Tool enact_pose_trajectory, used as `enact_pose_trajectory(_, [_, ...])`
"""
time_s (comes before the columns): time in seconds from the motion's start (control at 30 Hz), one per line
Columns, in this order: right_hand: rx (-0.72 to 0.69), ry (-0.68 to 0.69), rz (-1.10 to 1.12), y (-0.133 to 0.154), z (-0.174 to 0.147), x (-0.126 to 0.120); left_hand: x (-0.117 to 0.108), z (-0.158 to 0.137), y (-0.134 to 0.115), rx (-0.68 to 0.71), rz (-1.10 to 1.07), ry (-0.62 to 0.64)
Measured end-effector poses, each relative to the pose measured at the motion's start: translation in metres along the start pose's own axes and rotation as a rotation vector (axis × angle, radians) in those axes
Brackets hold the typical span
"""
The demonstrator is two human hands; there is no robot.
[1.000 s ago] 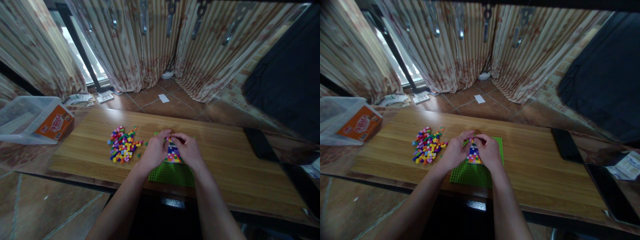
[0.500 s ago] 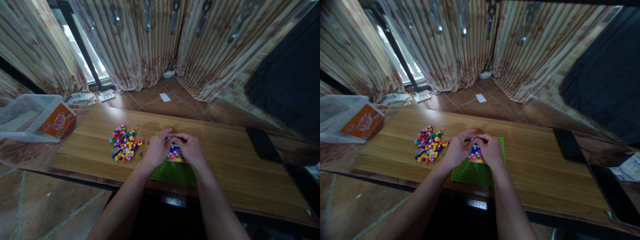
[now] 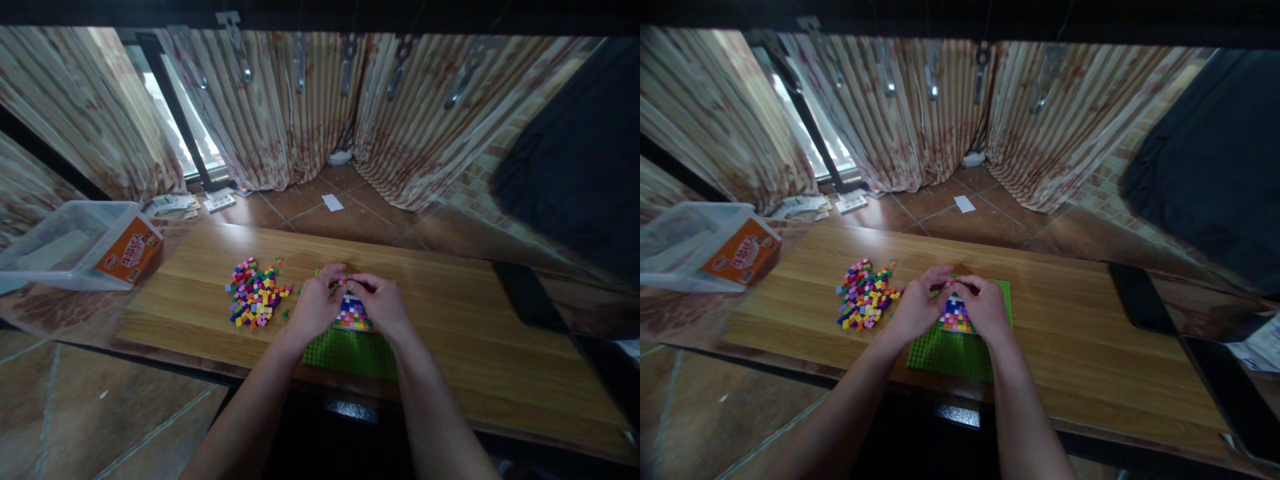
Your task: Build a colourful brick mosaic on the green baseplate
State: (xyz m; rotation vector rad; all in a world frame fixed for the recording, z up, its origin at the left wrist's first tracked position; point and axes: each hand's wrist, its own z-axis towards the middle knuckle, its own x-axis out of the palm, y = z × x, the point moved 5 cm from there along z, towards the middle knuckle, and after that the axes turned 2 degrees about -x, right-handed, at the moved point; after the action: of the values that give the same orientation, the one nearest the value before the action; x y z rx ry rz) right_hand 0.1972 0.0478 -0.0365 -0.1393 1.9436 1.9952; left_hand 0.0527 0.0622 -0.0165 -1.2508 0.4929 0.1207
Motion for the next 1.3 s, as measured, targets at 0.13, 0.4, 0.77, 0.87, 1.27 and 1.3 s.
enact_pose_trajectory(0.13, [0.054, -0.046, 0.082, 0.004, -0.001, -0.006, -0.027, 0.005, 0.014, -0.03, -0.018, -0.058])
enact_pose_trajectory(0.4, [0.074, -0.222, 0.185, 0.008, -0.003, -0.025, -0.095, -0.003, 0.042, -0.123, 0.566, 0.027])
enact_pose_trajectory(0.77, [0.074, -0.21, 0.149, 0.014, -0.006, -0.025, -0.055, -0.006, 0.026, -0.054, 0.883, 0.22])
enact_pose_trajectory(0.87, [0.062, -0.215, 0.134, 0.014, -0.006, -0.025, -0.057, -0.004, 0.025, -0.071, 0.872, 0.197])
enact_pose_trajectory(1.27, [-0.248, -0.036, 0.084, 0.039, -0.012, -0.014, -0.026, 0.002, 0.005, -0.132, -0.45, -0.1])
enact_pose_trajectory(1.3, [-0.277, -0.023, 0.068, 0.041, -0.013, -0.012, -0.022, 0.001, 0.0, -0.117, -0.475, -0.087])
